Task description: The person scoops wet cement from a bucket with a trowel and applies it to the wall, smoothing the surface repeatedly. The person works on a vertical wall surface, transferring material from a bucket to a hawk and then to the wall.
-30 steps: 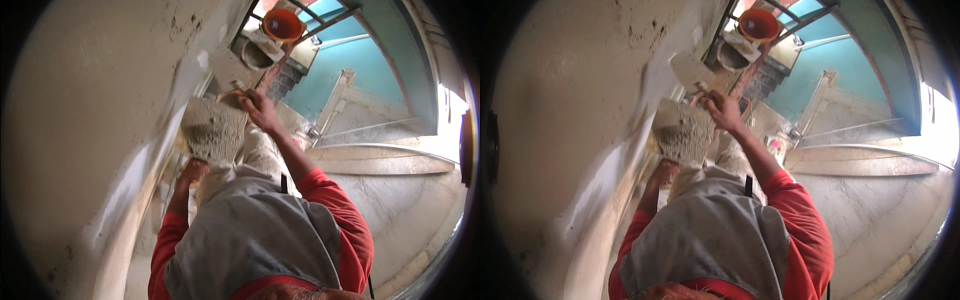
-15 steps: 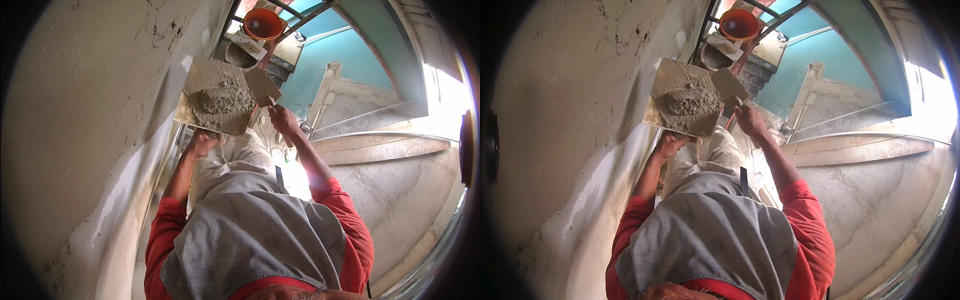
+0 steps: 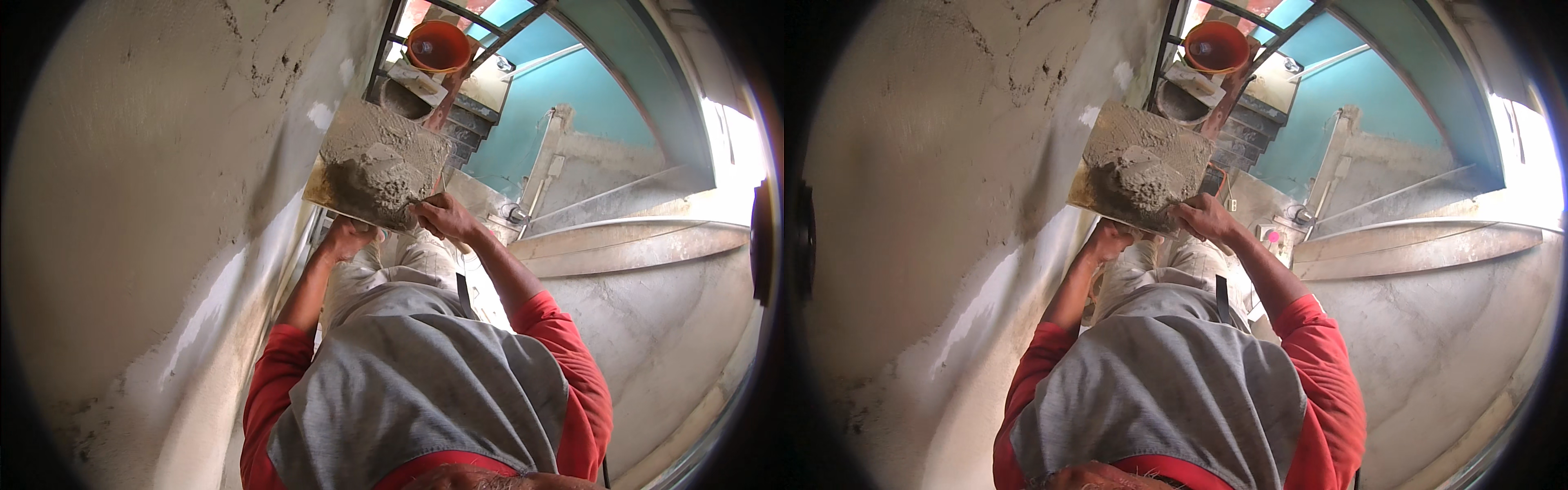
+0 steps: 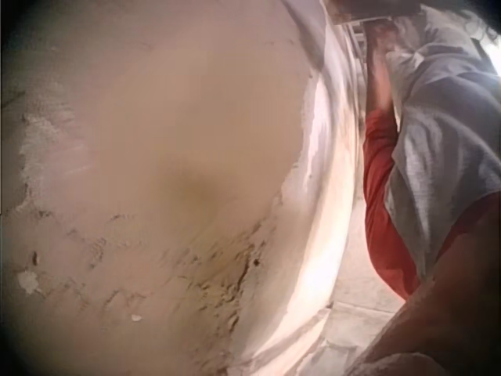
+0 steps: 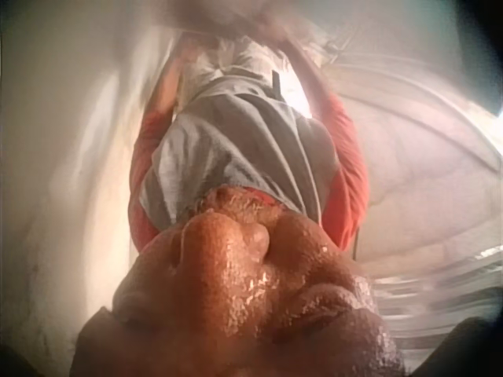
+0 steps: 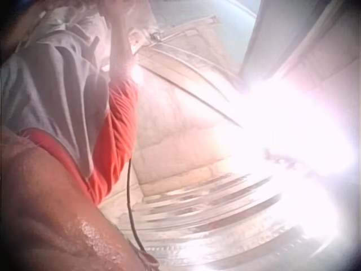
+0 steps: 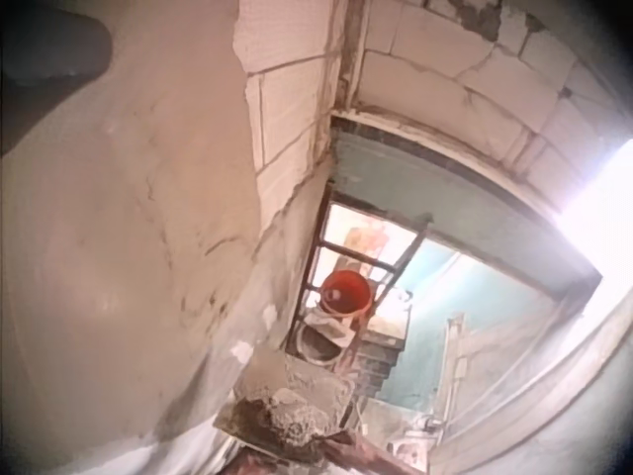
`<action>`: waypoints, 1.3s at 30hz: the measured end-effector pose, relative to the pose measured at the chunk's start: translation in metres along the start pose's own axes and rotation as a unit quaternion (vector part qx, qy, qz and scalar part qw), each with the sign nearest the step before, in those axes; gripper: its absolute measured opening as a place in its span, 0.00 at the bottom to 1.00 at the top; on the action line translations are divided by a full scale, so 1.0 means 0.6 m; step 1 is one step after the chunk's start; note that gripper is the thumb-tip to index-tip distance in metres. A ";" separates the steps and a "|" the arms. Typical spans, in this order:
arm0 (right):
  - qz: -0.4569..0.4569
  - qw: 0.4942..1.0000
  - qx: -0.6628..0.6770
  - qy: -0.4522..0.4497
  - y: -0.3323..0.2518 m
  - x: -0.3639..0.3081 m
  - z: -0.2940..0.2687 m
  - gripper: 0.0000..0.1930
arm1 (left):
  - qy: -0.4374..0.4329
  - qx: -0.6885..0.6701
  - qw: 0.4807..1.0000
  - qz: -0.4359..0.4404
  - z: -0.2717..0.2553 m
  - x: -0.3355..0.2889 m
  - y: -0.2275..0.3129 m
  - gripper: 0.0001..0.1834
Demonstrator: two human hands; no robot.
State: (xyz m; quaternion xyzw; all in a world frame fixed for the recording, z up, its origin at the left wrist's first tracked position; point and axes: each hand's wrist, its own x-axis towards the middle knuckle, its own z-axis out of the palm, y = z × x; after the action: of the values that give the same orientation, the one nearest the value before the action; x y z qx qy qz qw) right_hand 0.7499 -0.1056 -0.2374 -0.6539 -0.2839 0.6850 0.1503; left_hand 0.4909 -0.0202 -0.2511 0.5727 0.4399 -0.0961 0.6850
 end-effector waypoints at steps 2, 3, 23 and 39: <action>0.044 0.997 0.064 -0.008 -0.006 -0.014 -0.003 0.20 | -0.023 0.003 0.999 -0.037 0.001 0.008 -0.020 0.13; 0.056 0.995 0.078 0.001 -0.009 -0.018 -0.002 0.20 | -0.005 -0.054 0.998 -0.021 0.005 0.013 -0.033 0.13; -0.384 0.731 0.413 0.384 -0.309 0.143 -0.083 0.10 | -0.053 0.078 0.995 0.020 0.014 -0.063 -0.377 0.09; -0.330 0.855 0.255 0.308 -0.394 0.154 0.035 0.26 | -0.024 0.000 0.999 -0.029 0.045 -0.117 -0.246 0.12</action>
State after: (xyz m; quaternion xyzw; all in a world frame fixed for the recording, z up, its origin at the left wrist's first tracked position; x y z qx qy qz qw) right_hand 0.6813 0.1313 -0.1741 -0.6380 -0.2381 0.4073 0.6085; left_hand 0.3685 -0.1178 -0.3057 0.5572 0.4397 -0.1294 0.6924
